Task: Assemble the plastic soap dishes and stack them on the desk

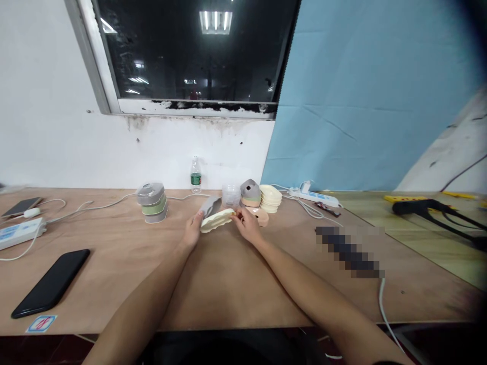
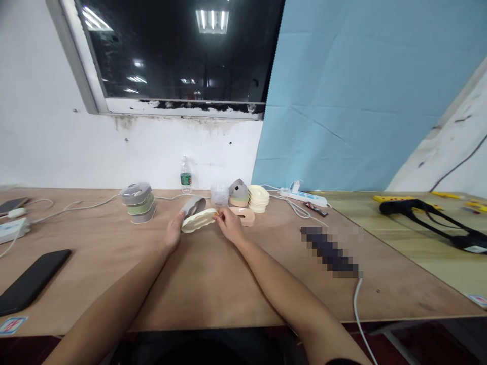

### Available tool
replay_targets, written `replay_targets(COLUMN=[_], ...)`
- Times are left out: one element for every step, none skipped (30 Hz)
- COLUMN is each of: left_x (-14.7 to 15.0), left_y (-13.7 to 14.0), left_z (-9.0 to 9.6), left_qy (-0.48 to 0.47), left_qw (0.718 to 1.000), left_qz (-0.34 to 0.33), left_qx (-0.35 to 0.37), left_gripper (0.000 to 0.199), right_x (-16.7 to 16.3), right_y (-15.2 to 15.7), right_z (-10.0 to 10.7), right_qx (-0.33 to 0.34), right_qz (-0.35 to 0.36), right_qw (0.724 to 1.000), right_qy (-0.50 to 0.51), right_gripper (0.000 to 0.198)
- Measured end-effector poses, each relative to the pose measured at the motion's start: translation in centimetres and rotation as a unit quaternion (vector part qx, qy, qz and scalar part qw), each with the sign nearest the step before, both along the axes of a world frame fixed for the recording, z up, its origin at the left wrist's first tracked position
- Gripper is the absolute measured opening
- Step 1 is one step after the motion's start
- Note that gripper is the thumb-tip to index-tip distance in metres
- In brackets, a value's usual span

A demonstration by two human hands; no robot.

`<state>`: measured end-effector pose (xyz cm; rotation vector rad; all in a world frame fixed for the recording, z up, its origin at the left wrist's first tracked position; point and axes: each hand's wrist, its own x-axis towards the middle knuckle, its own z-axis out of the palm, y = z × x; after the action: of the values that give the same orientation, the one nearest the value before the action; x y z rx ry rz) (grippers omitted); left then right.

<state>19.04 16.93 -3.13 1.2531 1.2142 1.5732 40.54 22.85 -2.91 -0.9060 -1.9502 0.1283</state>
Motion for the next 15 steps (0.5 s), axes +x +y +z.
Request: replay_targets(left_x=[-0.2,-0.3,-0.4,-0.5,-0.5,-0.5,-0.5,-0.5,-0.4,-0.4,-0.4,-0.4,-0.4,-0.4,-0.4], left_y=[0.1,0.3,0.4,0.5,0.5,0.5,0.6,0.5,0.5,0.5,0.4,0.3,0.2,0.1,-0.1], left_z=[0.0,-0.1,-0.1,-0.2,-0.3,-0.4,-0.4,-0.5,-0.5,-0.6,-0.5,-0.5,-0.4,-0.3,-0.2], left_qy=[-0.013,-0.021,-0.022,-0.020,-0.017,-0.014,-0.012,-0.009,-0.003,0.007,0.022,0.040,0.061,0.082,0.102], left_qw=[1.000,1.000,1.000,0.999,0.999,0.999,0.999,0.999,0.999,0.999,0.999,0.999,0.997,0.996,0.994], left_qz=[0.011,0.018,0.022,0.025,0.028,0.031,0.032,0.032,0.033,0.033,0.034,0.035,0.036,0.038,0.040], left_qx=[-0.001,-0.002,-0.002,-0.002,-0.001,-0.001,-0.001,-0.002,-0.004,-0.005,-0.005,-0.003,0.002,0.007,0.011], left_gripper=[0.061,0.061,0.062,0.062,0.062,0.062,0.061,0.061,0.060,0.060,0.061,0.061,0.060,0.060,0.059], right_x=[0.3,0.6,1.0,1.5,2.1,2.8,3.6,4.6,5.6,6.7,7.8,8.8,9.8,10.5,11.2], right_y=[-0.1,-0.2,-0.1,0.0,0.3,0.8,1.3,2.0,2.8,3.6,4.4,5.2,5.9,6.6,7.2], right_z=[0.0,0.0,0.0,0.1,0.3,0.5,0.8,1.1,1.4,1.7,2.0,2.1,2.2,2.3,2.3], right_qx=[0.004,0.003,-0.001,-0.009,-0.019,-0.029,-0.036,-0.039,-0.034,-0.027,-0.022,-0.023,-0.024,-0.029,-0.039], right_qz=[0.006,0.008,0.005,-0.004,-0.017,-0.035,-0.058,-0.083,-0.114,-0.145,-0.173,-0.192,-0.201,-0.202,-0.197], right_qw=[1.000,1.000,1.000,0.998,0.995,0.987,0.975,0.958,0.938,0.917,0.892,0.868,0.848,0.835,0.831], right_qy=[0.001,0.008,0.026,0.056,0.100,0.153,0.212,0.271,0.324,0.371,0.418,0.458,0.490,0.511,0.519], right_gripper=[0.024,0.024,0.024,0.024,0.024,0.025,0.027,0.030,0.034,0.038,0.042,0.044,0.045,0.046,0.045])
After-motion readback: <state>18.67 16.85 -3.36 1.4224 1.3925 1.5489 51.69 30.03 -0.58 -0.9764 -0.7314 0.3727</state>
